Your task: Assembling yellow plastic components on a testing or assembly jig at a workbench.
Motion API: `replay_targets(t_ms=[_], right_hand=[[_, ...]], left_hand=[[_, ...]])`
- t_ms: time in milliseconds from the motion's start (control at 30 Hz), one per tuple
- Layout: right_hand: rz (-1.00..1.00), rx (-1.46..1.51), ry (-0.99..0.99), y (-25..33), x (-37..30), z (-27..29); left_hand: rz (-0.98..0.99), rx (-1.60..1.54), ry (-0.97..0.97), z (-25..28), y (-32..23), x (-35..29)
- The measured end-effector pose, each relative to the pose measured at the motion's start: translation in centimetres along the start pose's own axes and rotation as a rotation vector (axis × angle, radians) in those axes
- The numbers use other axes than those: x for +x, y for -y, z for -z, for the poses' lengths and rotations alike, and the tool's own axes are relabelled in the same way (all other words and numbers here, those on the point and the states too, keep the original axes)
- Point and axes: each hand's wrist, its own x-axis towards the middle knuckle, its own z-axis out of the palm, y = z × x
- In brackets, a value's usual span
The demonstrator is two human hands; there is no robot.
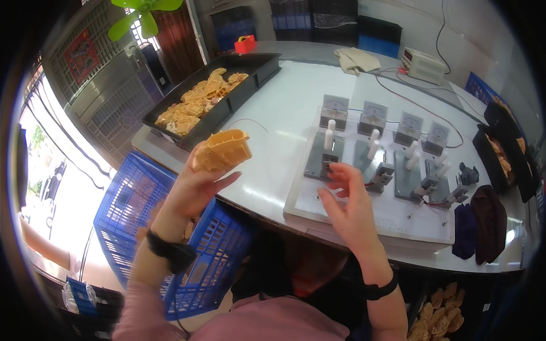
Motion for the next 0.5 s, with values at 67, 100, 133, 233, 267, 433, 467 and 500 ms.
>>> replay_targets(t_ms=[67, 100, 133, 233, 267, 433, 467, 500], right_hand=[[0.004, 0.107, -0.064, -0.5, 0.2, -0.5], [-0.030, 0.212, -0.102, -0.6, 0.3, -0.8], [-0.063, 0.317, -0.141, -0.7, 0.3, -0.9], [-0.025, 0.239, -0.119, -0.9, 0.4, -0.6], [-0.027, 0.240, -0.128, -0.8, 0.4, -0.5], [-0.010, 0.181, -0.046, -0.2, 0.3, 0.0], [-0.009, 0.179, -0.054, -0.2, 0.3, 0.3], [-0.044, 0.223, 0.000, -0.3, 0.2, 0.5]], left_hand=[[-0.034, 0.104, 0.039, -0.9, 1.0, 0.9], [-0.075, 0.229, 0.010, -1.2, 1.4, 1.3], [-0.069, 0.232, 0.020, -1.4, 1.5, 1.5], [-0.178, 0.389, 0.040, -1.8, 2.0, 1.9], [-0.175, 0.392, 0.047, -1.9, 2.0, 2.1], [-0.205, 0.399, 0.094, -1.9, 2.4, 2.9], [-0.205, 0.399, 0.102, -2.0, 2.3, 3.3], [-0.217, 0.435, 0.124, -1.9, 2.3, 4.0]])
